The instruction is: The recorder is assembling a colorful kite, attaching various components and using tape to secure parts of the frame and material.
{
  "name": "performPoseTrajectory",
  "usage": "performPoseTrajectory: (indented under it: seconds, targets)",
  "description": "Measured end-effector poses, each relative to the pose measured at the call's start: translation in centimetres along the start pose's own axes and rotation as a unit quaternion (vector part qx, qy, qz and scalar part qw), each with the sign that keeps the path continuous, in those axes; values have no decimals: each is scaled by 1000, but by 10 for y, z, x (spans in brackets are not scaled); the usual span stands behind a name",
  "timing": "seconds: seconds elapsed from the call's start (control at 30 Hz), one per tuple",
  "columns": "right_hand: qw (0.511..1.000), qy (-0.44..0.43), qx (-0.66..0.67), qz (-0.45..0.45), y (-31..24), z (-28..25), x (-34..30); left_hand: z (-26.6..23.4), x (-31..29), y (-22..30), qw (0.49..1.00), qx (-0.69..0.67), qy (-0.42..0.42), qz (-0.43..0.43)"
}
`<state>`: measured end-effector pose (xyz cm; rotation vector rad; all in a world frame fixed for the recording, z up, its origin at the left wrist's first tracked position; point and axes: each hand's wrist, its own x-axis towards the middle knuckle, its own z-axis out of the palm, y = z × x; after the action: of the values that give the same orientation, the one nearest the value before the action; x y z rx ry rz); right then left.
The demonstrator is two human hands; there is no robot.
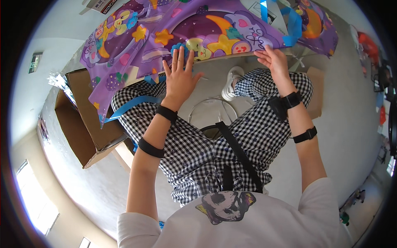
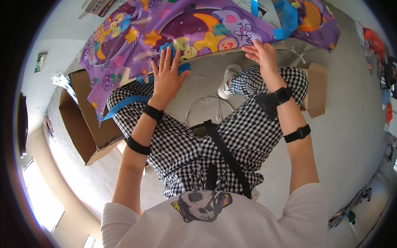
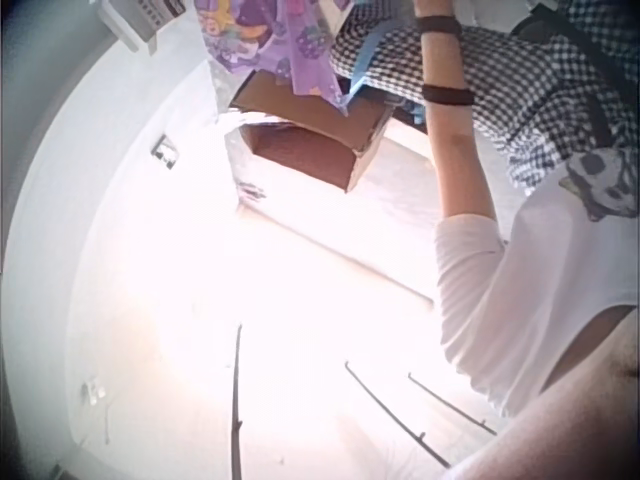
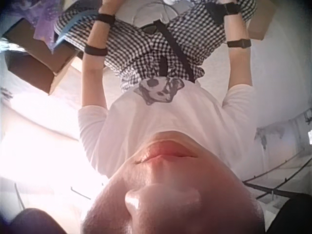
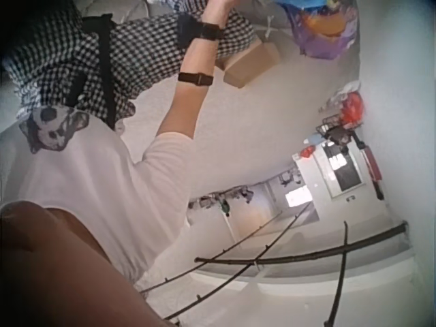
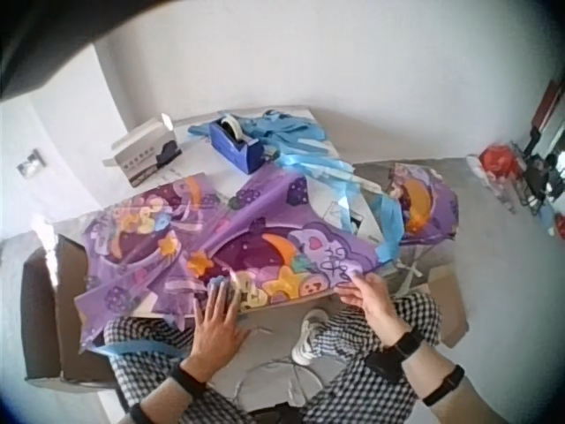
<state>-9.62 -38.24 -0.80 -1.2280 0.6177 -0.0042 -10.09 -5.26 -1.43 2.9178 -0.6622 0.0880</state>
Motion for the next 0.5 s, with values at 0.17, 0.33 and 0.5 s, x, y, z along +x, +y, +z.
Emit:
performPoseTrajectory:
  seconds: [0.17,0.33,0.5]
  targets:
    - [914,-61,-397,-49,-12,5,-28,5,0,-3,1000,5,17,-9]
    - [594,-248,-527,-554,15,73,-36,10,-1,-3,999,30,17,-9]
    - [506,-245,-645,-518,41,85,-34,7,0,-3,999,38,17,-13]
